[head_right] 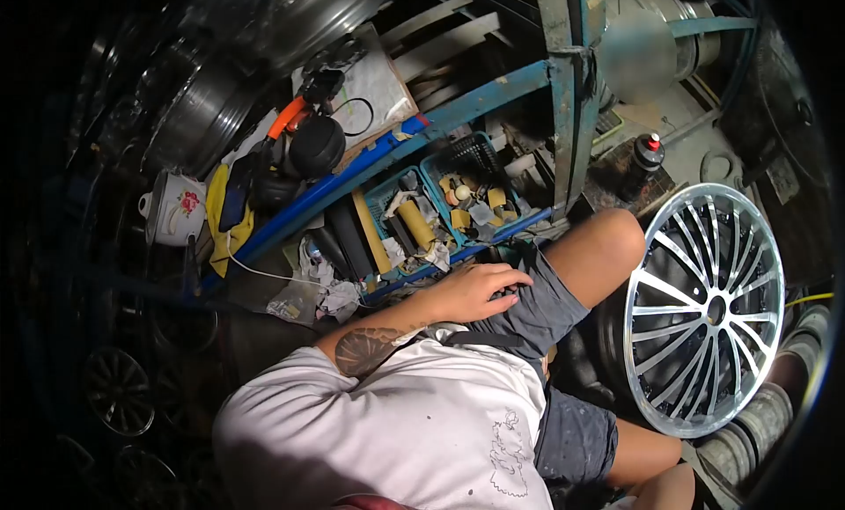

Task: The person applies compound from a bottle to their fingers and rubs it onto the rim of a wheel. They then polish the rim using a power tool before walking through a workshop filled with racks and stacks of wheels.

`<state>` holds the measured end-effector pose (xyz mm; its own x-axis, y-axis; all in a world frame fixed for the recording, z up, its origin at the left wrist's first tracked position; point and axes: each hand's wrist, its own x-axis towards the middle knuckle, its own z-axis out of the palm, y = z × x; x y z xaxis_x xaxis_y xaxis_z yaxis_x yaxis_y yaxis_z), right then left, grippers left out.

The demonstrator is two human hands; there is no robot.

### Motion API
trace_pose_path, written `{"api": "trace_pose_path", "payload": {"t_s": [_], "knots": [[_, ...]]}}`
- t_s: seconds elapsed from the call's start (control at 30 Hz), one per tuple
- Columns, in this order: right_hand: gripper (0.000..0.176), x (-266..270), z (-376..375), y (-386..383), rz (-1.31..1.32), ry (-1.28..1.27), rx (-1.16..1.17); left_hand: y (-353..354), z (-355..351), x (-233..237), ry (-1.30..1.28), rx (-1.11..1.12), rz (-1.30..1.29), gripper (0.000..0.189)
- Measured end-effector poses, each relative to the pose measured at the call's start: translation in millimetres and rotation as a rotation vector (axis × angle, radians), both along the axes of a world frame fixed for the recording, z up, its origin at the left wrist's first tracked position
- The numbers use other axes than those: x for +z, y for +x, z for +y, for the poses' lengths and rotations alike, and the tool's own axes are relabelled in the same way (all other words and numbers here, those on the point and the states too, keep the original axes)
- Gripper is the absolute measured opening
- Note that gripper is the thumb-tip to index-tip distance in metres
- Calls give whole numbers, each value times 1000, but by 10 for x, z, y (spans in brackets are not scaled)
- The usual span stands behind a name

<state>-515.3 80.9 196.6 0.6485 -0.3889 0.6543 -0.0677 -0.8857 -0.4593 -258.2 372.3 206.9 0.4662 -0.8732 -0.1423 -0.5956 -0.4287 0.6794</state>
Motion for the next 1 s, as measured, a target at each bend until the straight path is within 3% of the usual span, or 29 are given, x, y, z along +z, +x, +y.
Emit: {"api": "trace_pose_path", "payload": {"t_s": [0.1,0.37,0.43,0.5,0.57,0.63,0.7,0.73,0.83,0.93,1.0], "knots": [[49,28,-15,-46,12,-10,-11,-9,-10,-113,-119,-7,-3,35],[55,-66,-40,-287,-4,23,-87,61,72,175,-156,-24,-10,29],[56,-115,-72,-517,-5,42,-144,190,172,644,-237,50,152,24],[58,-238,-168,-914,-34,58,-243,378,349,1323,-225,267,86,16],[59,-294,-285,-1268,-55,31,-332,583,622,1912,-187,528,-159,17],[61,-300,-392,-1484,-72,-89,-401,907,870,2293,-316,669,-462,19],[62,-207,-551,-1262,-93,-313,-370,1304,904,2710,-77,703,-726,22],[63,-99,-555,-984,-121,-306,-290,1582,948,2789,21,648,-785,31],[84,99,-544,-353,-207,15,-75,2336,992,2710,389,656,-865,52],[80,-29,-561,-483,-127,160,-153,2750,842,2588,727,707,-733,56],[76,-33,-549,-600,-7,208,-191,2807,712,2466,840,661,-791,46]]}}
